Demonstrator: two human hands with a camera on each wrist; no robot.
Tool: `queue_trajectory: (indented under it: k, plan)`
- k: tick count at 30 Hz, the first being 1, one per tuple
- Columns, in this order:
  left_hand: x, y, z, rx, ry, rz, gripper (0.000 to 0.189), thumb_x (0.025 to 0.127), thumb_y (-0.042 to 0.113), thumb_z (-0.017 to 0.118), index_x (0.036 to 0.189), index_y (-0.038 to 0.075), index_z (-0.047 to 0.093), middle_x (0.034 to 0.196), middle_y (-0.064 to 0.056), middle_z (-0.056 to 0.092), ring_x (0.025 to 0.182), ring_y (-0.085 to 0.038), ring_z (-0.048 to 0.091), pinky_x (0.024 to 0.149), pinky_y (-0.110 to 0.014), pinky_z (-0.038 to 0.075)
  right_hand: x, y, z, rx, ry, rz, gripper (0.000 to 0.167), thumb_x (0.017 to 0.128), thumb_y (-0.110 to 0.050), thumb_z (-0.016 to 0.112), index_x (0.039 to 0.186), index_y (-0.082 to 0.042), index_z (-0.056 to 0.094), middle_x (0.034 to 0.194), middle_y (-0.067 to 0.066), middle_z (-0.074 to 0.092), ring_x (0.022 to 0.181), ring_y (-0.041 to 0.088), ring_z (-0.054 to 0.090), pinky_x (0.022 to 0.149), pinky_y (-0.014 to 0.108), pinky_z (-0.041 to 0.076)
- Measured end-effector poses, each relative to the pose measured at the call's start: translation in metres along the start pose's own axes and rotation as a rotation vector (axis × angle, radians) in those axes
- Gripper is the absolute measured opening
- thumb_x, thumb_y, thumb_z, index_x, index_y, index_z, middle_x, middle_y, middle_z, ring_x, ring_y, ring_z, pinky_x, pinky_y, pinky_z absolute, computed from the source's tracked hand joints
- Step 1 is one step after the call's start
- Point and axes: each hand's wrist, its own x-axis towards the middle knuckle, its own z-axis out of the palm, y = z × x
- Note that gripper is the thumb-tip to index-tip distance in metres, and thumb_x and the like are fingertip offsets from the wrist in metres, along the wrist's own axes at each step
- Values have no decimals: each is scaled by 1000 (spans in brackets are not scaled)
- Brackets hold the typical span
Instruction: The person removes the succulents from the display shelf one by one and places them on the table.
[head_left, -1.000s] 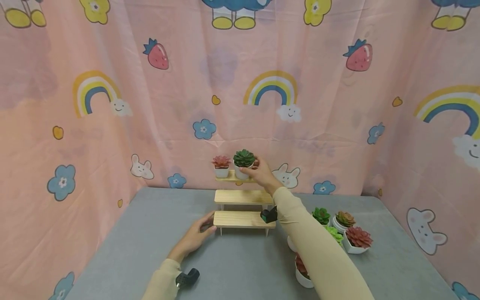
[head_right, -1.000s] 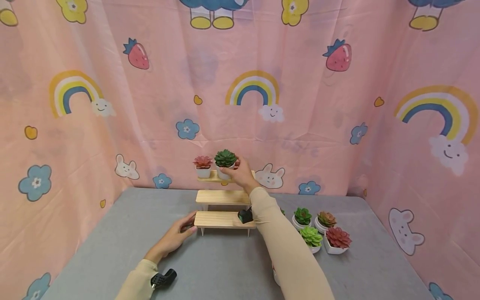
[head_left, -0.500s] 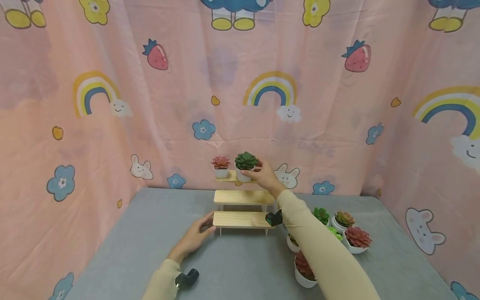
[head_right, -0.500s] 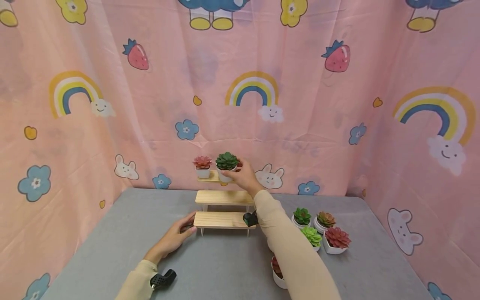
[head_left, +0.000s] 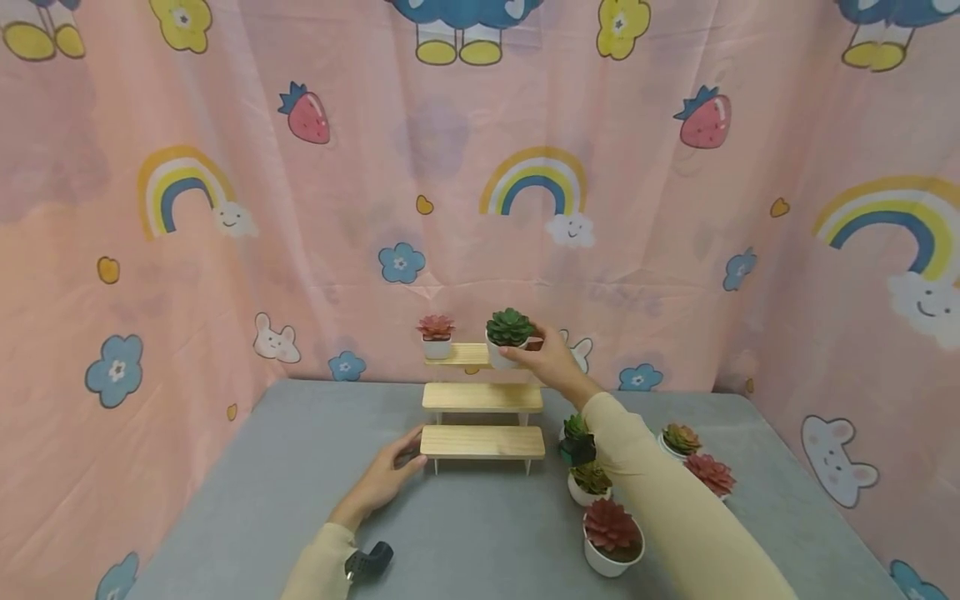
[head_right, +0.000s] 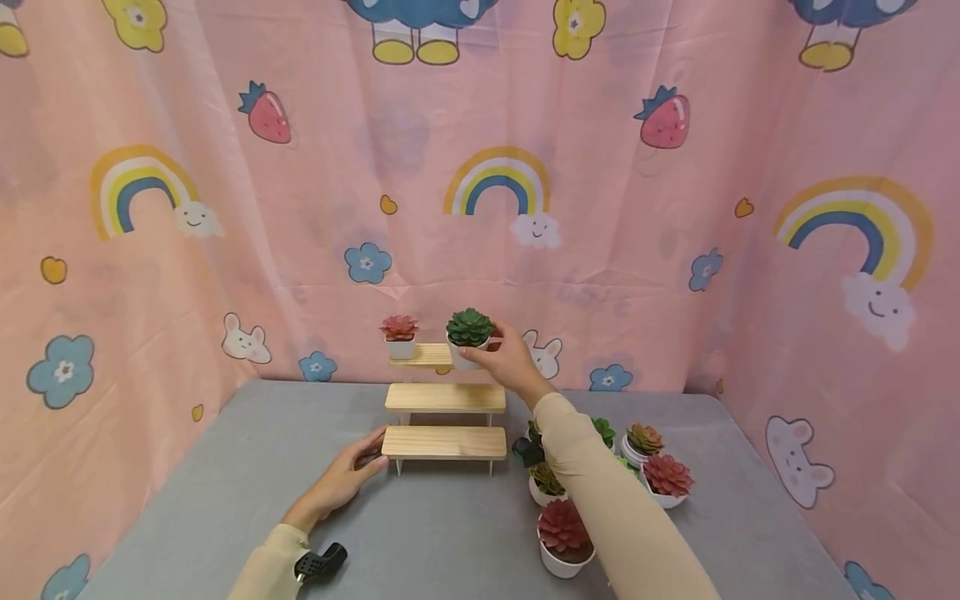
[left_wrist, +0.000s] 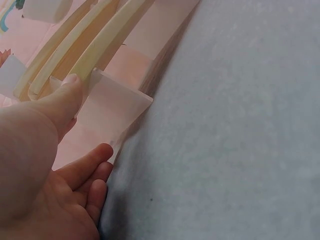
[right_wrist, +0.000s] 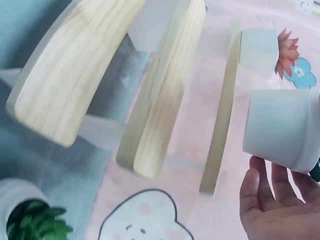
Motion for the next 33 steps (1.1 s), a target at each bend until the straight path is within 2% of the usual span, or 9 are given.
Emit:
queue_trajectory:
  k: [5,12,18,22,27,33]
  plan:
    - [0,-2,0,15,-2,11,59,101,26,62,155,13,41,151,-16,53,141,-39,48,118,-62,34,-11,-1,-13,-39,-4,3,74,93,-32,74,155,-10,39,143,19,53,120,35,62,101,52,54]
    - [0,-3,-1,10,-12,6,61,101,27,62,156,14,40,154,-15,50,143,-39,45,120,-61,32,-28,-6,-29,-135,-16,33,94,94,-41,72,161,-2,19,156,25,39,133,39,53,102,53,54]
    - [1,-5,-1,8,-10,13,62,101,30,62,156,15,40,154,-14,50,144,-38,45,120,-61,31,-44,-4,-41,-186,11,-6,90,93,-36,72,159,1,23,157,27,38,128,41,56,95,51,57]
    - [0,-3,0,-6,-9,8,62,101,30,63,156,16,40,154,-13,50,144,-38,45,121,-62,31,-55,0,-46,-182,25,-20,88,93,-31,72,159,2,23,158,29,35,124,41,57,93,50,58]
    - [1,-2,-1,5,-7,9,61,101,29,63,156,16,41,152,-14,52,142,-38,47,119,-62,32,-65,1,-51,-181,34,-68,82,94,-26,72,157,1,28,155,28,40,116,39,61,91,48,58]
    - [0,-4,0,25,-6,6,60,101,31,62,156,16,41,151,-15,54,141,-38,47,119,-62,32,-78,3,-56,-192,28,-17,89,94,-31,72,160,1,21,161,29,30,122,40,59,97,53,55]
